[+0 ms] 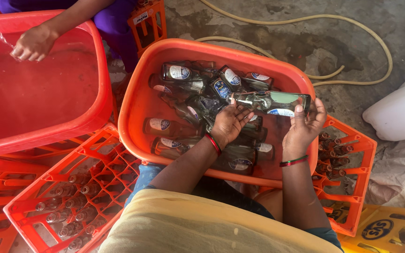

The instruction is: The person washes glass bottles by hand. They repeatedly pick up bottles from a red tub filled with water, rinse them, and place them into an orange crate. Another person is visible in the background performing a similar task.

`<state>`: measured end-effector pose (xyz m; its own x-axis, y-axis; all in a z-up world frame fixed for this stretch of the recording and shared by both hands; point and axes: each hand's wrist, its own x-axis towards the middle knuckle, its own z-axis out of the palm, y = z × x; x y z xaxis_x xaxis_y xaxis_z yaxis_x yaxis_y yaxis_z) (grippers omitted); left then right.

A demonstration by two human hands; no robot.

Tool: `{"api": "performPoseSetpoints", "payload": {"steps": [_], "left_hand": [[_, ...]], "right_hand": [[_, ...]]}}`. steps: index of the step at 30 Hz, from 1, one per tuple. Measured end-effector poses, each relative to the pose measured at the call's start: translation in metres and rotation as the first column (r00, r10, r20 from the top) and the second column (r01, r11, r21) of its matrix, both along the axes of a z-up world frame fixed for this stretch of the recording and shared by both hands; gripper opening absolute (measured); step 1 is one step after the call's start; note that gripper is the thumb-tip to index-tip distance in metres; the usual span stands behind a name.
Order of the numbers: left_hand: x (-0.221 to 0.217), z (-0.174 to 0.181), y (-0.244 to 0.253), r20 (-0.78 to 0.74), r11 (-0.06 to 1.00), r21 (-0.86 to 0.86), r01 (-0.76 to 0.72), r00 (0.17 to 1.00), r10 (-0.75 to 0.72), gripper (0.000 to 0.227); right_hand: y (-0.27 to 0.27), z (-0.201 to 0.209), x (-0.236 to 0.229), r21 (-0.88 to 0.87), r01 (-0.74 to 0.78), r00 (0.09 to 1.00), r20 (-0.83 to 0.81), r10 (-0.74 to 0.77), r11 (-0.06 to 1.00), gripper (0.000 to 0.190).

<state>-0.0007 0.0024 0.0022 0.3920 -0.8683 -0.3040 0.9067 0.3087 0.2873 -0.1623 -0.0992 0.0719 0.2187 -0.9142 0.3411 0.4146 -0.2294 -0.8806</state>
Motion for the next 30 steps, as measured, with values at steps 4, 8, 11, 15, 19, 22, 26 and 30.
{"api": "performPoseSetpoints", "payload": {"steps": [4, 8, 11, 15, 19, 22, 26, 30], "left_hand": [[-0.002, -0.001, 0.000, 0.027, 1.000, -0.028, 0.012, 1.000, -0.011, 0.036], [-0.003, 0.000, -0.001, 0.024, 0.999, -0.040, 0.010, 1.000, -0.009, 0.033], [-0.003, 0.001, 0.001, -0.002, 1.000, -0.021, 0.019, 1.000, -0.019, 0.034], [-0.004, 0.001, 0.001, -0.009, 0.996, -0.082, 0.025, 1.000, -0.025, 0.038], [-0.006, -0.001, 0.000, -0.030, 0.994, -0.105, 0.028, 0.999, -0.032, 0.036], [-0.006, -0.001, 0.000, -0.050, 0.993, -0.113, 0.023, 0.998, -0.029, 0.035], [-0.007, 0.000, 0.000, -0.067, 0.994, -0.110, 0.026, 0.997, -0.034, 0.035], [-0.008, 0.004, 0.001, -0.087, 0.994, -0.109, 0.026, 0.996, -0.035, 0.035]], "right_hand": [[0.001, 0.002, -0.001, -0.044, -0.046, 0.998, 0.044, 0.048, 0.998, 0.048], [0.002, 0.005, 0.001, -0.050, 0.005, 1.000, 0.005, -0.005, 0.999, 0.048], [0.004, 0.007, 0.001, -0.072, 0.024, 0.999, -0.026, -0.026, 0.997, 0.047], [0.007, 0.012, 0.001, -0.176, -0.006, 1.000, -0.020, 0.003, 0.984, 0.044], [0.011, 0.019, 0.001, -0.255, -0.017, 1.000, -0.008, 0.016, 0.967, 0.046], [0.015, 0.025, 0.002, -0.296, -0.031, 0.999, -0.017, 0.027, 0.955, 0.050], [0.021, 0.031, 0.001, -0.352, -0.050, 0.998, -0.059, 0.031, 0.935, 0.053], [0.027, 0.037, 0.000, -0.355, -0.049, 0.997, -0.072, 0.024, 0.934, 0.055]]}}
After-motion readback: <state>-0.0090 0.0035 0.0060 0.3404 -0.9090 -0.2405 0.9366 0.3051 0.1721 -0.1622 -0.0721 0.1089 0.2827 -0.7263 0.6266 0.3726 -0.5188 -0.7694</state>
